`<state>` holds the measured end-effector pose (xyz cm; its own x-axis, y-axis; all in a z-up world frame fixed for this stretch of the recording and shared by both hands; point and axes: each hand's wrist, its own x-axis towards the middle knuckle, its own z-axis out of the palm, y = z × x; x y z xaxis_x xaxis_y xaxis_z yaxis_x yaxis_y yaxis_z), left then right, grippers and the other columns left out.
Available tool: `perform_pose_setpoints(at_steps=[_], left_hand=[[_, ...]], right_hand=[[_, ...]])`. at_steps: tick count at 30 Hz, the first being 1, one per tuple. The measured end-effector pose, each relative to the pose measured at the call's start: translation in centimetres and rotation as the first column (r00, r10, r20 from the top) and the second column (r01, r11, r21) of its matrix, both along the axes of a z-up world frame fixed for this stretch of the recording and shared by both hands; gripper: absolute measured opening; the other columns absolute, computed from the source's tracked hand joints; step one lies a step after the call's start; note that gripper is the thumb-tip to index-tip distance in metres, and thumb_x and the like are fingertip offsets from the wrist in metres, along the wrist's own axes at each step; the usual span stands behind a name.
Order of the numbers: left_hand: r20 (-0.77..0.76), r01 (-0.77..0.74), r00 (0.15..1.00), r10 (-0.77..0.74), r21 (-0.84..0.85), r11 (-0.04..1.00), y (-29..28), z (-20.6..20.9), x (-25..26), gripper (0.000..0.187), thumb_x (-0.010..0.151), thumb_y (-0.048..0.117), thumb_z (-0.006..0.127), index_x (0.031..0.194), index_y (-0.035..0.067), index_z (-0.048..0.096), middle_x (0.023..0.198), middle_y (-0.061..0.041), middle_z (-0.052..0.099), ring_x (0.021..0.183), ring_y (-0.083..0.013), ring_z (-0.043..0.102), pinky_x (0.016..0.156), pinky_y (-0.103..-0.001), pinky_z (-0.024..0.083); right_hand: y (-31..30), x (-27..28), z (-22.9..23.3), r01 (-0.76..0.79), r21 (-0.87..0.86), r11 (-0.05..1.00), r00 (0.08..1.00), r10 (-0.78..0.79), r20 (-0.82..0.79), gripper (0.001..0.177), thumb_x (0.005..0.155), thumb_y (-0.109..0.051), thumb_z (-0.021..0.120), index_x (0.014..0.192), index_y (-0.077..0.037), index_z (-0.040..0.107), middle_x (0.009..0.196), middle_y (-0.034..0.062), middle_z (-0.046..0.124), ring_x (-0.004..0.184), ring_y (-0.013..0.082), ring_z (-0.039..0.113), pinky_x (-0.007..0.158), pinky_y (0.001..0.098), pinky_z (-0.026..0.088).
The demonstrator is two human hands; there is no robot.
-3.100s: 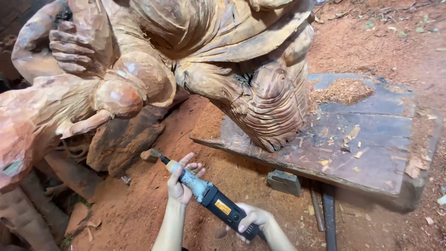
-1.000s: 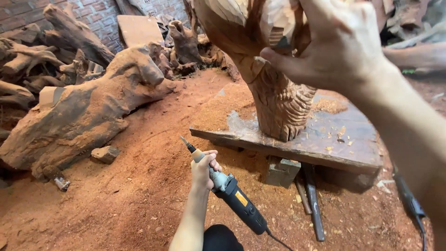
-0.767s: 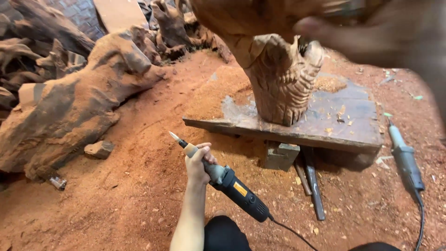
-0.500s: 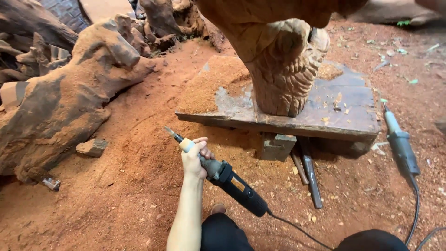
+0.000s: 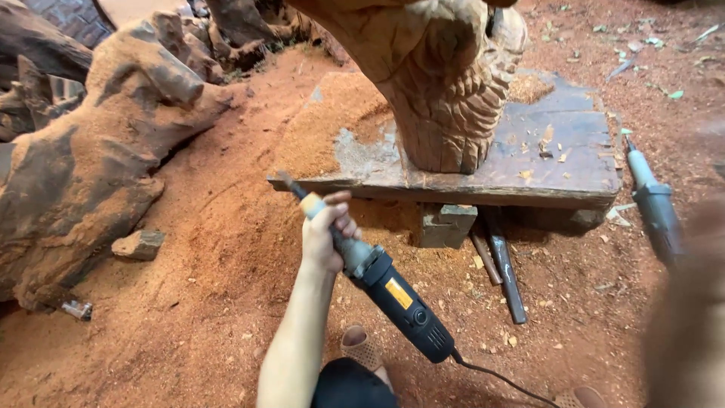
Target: Carving intricate details into a large wooden sculpture using a power carving tool.
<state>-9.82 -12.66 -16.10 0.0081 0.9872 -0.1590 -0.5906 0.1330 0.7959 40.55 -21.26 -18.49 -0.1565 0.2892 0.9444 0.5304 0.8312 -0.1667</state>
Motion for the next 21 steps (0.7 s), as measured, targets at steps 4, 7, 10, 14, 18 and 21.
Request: perform_pose_setpoints(at_steps=[4, 7, 10, 14, 18, 21], left_hand=[[0.092, 0.234, 0.967, -0.237, 0.041, 0.971, 0.7, 4.2, 3.5, 0.029, 0.084, 0.000, 0.065, 0.113, -0.002, 0.065, 0.053, 0.002, 0.045, 0.043, -0.0098, 0.045, 0.043, -0.027, 0.044], [0.022, 0.344, 0.938, -0.347, 0.081, 0.936, 1.2, 7.4, 6.5, 0.044, 0.085, 0.000, 0.067, 0.128, 0.000, 0.065, 0.051, 0.003, 0.047, 0.044, -0.0089, 0.049, 0.044, -0.027, 0.048], [0.047, 0.387, 0.921, -0.387, 0.024, 0.922, 2.6, 8.5, 9.6, 0.048, 0.081, -0.002, 0.071, 0.127, 0.006, 0.058, 0.051, 0.001, 0.047, 0.041, -0.0106, 0.047, 0.040, -0.030, 0.048], [-0.130, 0.450, 0.886, -0.446, 0.004, 0.893, 2.1, 11.5, 11.6, 0.085, 0.079, 0.004, 0.072, 0.156, -0.006, 0.039, 0.055, 0.000, 0.055, 0.044, -0.0089, 0.052, 0.042, -0.026, 0.050], [-0.159, 0.482, 0.865, -0.475, 0.001, 0.876, 2.1, 14.0, 13.2, 0.081, 0.076, 0.003, 0.072, 0.152, -0.007, 0.044, 0.053, 0.000, 0.051, 0.042, -0.0096, 0.048, 0.040, -0.027, 0.048], [-0.214, 0.504, 0.841, -0.497, -0.025, 0.863, 2.7, 15.4, 13.5, 0.074, 0.075, 0.007, 0.072, 0.146, -0.006, 0.052, 0.053, -0.001, 0.050, 0.044, -0.0109, 0.049, 0.043, -0.029, 0.051]], right_hand=[[-0.4, -21.2, 2.9, -0.115, -0.589, 0.800, 0.993, 0.091, -0.071, 0.080, 0.091, -0.074, 0.041, 0.143, -0.015, 0.053, 0.106, 0.0018, 0.077, 0.098, 0.0162, 0.076, 0.105, 0.0433, 0.054], [-2.1, -26.4, -4.2, -0.766, -0.635, 0.105, 0.630, 0.324, -0.706, 0.144, 0.065, -0.103, 0.058, 0.162, -0.009, 0.010, 0.170, 0.0155, 0.021, 0.147, 0.0338, 0.044, 0.117, 0.0503, 0.042], [-4.7, -28.6, -9.3, -0.898, 0.235, -0.371, -0.316, 0.174, -0.933, 0.103, 0.092, -0.013, 0.081, 0.160, -0.014, 0.003, 0.149, 0.0347, 0.039, 0.101, 0.0599, 0.065, 0.080, 0.0648, 0.060], [-5.9, -28.6, -8.6, -0.938, 0.191, -0.290, -0.231, 0.109, -0.967, 0.090, 0.086, -0.021, 0.085, 0.146, 0.005, 0.023, 0.142, 0.0377, 0.045, 0.087, 0.0543, 0.068, 0.065, 0.0601, 0.060], [-7.0, -29.6, -9.7, -0.772, 0.394, -0.499, -0.494, 0.080, -0.866, 0.082, 0.094, -0.026, 0.076, 0.154, 0.006, 0.030, 0.156, 0.0217, 0.046, 0.087, 0.0445, 0.065, 0.065, 0.0522, 0.056], [-7.4, -30.1, -7.3, -0.850, 0.379, -0.367, -0.423, 0.045, -0.905, 0.075, 0.089, -0.021, 0.076, 0.144, 0.012, 0.038, 0.143, 0.0276, 0.054, 0.072, 0.0375, 0.063, 0.057, 0.0446, 0.052]])
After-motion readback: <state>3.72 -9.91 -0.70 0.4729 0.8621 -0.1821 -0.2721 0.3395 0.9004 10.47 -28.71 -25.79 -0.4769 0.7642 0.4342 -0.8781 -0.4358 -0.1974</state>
